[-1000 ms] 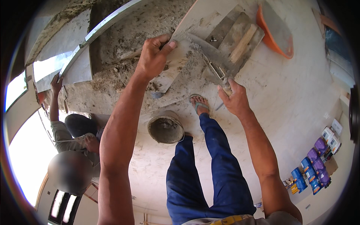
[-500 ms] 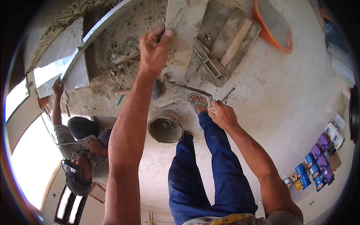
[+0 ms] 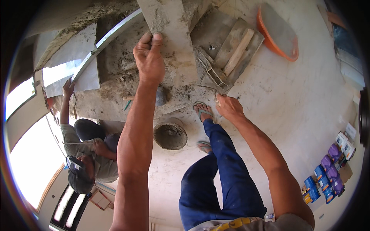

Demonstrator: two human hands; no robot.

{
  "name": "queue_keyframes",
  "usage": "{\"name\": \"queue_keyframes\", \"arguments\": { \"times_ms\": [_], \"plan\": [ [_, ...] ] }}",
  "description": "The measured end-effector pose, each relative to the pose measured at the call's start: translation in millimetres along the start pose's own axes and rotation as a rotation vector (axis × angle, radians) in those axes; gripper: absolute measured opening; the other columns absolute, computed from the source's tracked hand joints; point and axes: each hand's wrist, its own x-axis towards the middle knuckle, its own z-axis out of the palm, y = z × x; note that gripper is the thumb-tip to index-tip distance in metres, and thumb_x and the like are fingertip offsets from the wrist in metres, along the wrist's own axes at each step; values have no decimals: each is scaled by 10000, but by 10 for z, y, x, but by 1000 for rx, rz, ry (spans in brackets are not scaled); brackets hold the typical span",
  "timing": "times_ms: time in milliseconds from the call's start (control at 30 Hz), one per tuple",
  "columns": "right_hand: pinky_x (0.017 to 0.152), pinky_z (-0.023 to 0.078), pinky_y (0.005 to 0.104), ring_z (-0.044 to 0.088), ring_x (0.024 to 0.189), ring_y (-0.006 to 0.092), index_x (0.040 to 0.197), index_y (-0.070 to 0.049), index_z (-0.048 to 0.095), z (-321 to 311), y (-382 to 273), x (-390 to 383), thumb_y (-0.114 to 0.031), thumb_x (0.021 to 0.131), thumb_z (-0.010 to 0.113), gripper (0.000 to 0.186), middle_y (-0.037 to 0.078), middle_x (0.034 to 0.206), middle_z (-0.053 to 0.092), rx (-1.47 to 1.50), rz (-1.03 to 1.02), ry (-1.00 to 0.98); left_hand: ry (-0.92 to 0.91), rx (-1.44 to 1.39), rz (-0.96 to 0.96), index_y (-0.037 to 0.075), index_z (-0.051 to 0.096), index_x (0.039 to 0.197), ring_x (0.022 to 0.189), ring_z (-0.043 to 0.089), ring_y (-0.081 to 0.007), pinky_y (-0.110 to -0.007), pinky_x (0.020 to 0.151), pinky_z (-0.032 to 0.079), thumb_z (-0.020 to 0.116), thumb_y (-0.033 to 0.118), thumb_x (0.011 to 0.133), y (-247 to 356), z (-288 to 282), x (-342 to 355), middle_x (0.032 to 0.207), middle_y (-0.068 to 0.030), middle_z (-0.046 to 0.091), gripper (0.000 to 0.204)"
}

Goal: The person uses a trowel to scoop mortar from a bucket and apply it to a concrete structure near a staircase, then uses a wooden float and the trowel to spread and smooth the material.

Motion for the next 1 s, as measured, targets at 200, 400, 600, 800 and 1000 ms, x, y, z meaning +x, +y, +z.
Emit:
{"name": "queue_keyframes", "arguments": {
  "times_ms": [200,400,600,800,1000],
  "plan": [
    [843,559,516,687,965,455,1168,18,628,306,415,-793,-284,893,695,414,265,988,715,301,11,190,148,-289,-111,-2,637,1156,834,629,-151,-312,764,524,487,294,1105,274,3,-571,979,-77,686,335],
    [817,546,515,678,948,470,1114,46,634,505,1125,-2042,-259,886,717,390,276,961,706,378,85,295,-55,-886,-265,32,596,1007,589,491,-156,-329,520,425,505,482,1041,531,-43,-1783,749,-47,525,461],
    [788,542,533,691,886,444,944,5,656,866,2392,-4298,-314,853,711,336,241,897,696,369,422,191,-56,-1160,-463,132,610,1076,614,459,-190,-363,556,410,461,460,1036,905,-14,-3240,755,-37,465,362],
    [921,558,473,712,990,388,965,-24,714,659,3433,-6331,-364,856,656,362,216,996,738,241,654,-193,308,-130,-938,117,519,809,457,451,-180,-321,425,369,380,577,1047,1339,23,-4381,583,-27,442,536],
    [649,608,441,735,687,320,874,-10,699,-177,3953,-6957,-234,840,700,227,190,814,732,403,867,-54,262,-50,-1150,-6,583,971,392,291,-114,-286,395,279,367,1006,754,1942,935,-5133,516,58,297,1057]
  ]
}}
